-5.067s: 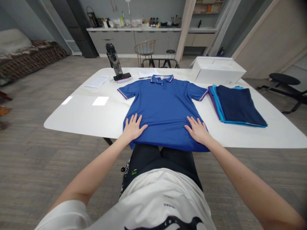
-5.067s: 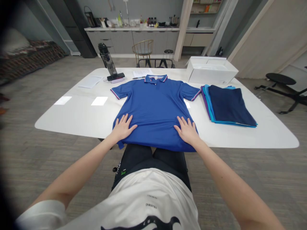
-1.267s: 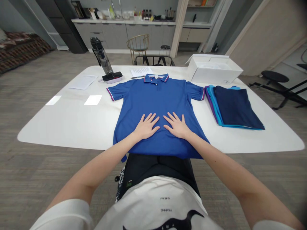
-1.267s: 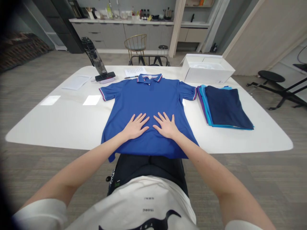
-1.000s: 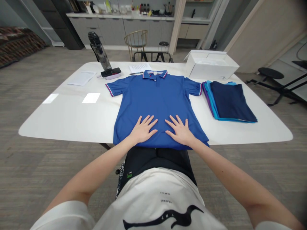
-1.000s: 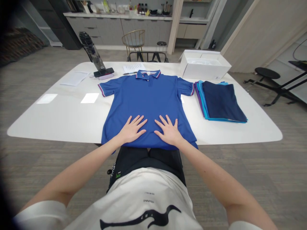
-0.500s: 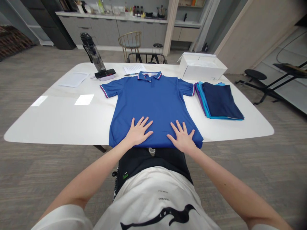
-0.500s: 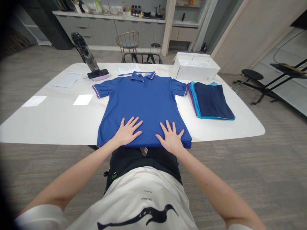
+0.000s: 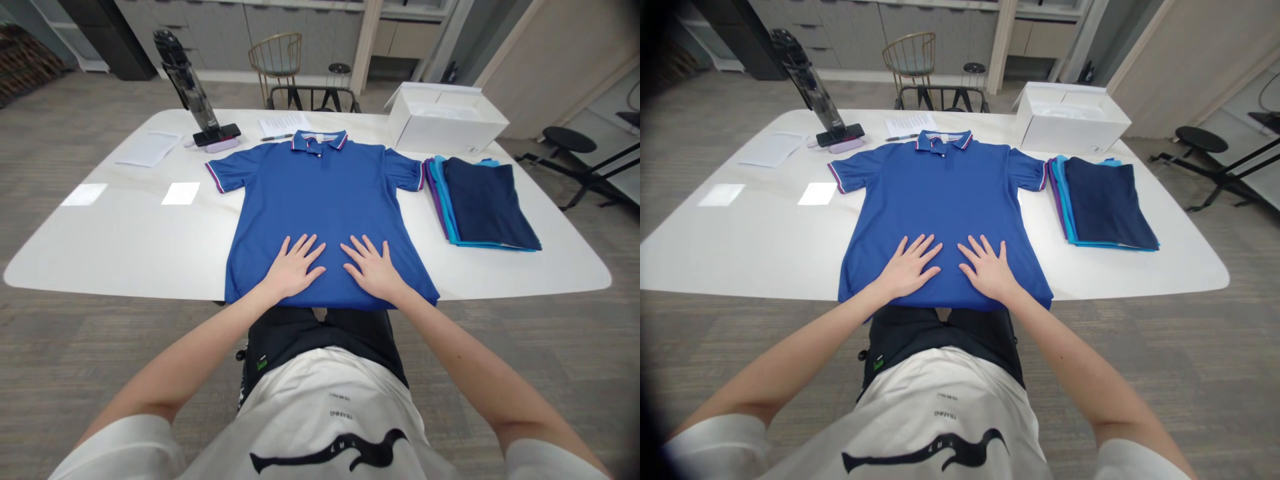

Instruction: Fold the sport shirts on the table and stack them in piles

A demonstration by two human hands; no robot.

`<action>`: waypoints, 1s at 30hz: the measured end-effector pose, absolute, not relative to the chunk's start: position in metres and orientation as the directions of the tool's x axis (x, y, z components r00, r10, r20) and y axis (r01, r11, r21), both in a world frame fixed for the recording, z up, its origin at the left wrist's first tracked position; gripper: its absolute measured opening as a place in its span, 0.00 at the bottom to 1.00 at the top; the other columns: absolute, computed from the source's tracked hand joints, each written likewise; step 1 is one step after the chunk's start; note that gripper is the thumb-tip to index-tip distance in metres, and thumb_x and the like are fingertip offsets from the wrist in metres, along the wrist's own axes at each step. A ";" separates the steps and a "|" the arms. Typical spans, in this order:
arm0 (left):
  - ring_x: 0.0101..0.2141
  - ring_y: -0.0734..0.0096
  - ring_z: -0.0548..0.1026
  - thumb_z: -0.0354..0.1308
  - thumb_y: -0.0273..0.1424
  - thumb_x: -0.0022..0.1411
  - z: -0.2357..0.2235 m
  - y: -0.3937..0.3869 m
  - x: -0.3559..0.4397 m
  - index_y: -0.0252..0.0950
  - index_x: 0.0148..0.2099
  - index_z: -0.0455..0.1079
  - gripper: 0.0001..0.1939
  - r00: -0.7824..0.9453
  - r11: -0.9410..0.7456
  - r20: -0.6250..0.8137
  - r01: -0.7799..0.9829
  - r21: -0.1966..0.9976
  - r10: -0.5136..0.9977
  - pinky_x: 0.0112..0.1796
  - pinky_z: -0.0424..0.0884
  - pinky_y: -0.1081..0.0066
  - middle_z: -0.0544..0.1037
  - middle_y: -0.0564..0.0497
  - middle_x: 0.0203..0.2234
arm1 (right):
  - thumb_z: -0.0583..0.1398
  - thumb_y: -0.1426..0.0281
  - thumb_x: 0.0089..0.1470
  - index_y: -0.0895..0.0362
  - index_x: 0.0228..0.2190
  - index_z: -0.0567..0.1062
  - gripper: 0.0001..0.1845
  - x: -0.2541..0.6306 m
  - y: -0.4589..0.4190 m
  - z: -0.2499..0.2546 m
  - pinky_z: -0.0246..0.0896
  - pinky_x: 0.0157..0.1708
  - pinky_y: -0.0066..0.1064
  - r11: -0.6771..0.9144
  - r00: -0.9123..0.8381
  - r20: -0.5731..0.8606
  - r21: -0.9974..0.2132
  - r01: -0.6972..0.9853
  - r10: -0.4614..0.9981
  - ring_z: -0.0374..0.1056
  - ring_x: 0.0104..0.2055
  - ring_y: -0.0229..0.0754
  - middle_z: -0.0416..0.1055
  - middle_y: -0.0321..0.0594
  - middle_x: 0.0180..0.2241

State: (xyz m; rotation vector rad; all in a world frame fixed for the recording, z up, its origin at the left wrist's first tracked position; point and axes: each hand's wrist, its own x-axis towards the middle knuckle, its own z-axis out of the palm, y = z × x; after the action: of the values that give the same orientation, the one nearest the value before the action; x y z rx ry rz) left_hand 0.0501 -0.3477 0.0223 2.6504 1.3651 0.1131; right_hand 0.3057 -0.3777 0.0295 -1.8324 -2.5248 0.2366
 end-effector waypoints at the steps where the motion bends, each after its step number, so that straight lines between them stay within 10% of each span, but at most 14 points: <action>1: 0.74 0.56 0.46 0.41 0.52 0.74 0.021 -0.350 0.050 0.49 0.76 0.52 0.33 0.584 -0.575 -0.008 0.800 0.172 0.811 0.71 0.39 0.46 0.50 0.52 0.75 | 0.46 0.49 0.70 0.42 0.71 0.56 0.33 0.306 -0.381 0.028 0.32 0.67 0.72 0.290 -0.301 -0.087 -0.124 0.949 0.950 0.38 0.76 0.61 0.45 0.37 0.75; 11: 0.73 0.53 0.47 0.42 0.53 0.73 0.019 -0.364 0.047 0.51 0.76 0.51 0.34 0.591 -0.581 -0.011 0.797 0.166 0.807 0.70 0.37 0.41 0.49 0.53 0.75 | 0.51 0.38 0.61 0.41 0.74 0.47 0.47 0.329 -0.438 0.026 0.43 0.59 0.82 0.079 -0.087 -0.097 -0.083 0.993 0.991 0.36 0.74 0.75 0.39 0.40 0.76; 30: 0.73 0.55 0.48 0.38 0.53 0.75 0.021 -0.373 0.041 0.50 0.76 0.51 0.33 0.618 -0.608 0.010 0.771 0.192 0.786 0.70 0.43 0.43 0.50 0.51 0.75 | 0.43 0.47 0.70 0.43 0.71 0.56 0.35 0.322 -0.377 0.035 0.39 0.67 0.72 0.203 -0.213 -0.068 -0.128 0.971 0.975 0.42 0.75 0.62 0.47 0.40 0.74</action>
State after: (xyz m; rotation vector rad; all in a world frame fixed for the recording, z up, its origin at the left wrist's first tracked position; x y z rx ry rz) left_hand 0.0413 -0.3727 0.0214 2.6711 1.2968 0.1394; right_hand 0.3223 -0.3775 0.0355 -1.9535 -2.4148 0.2212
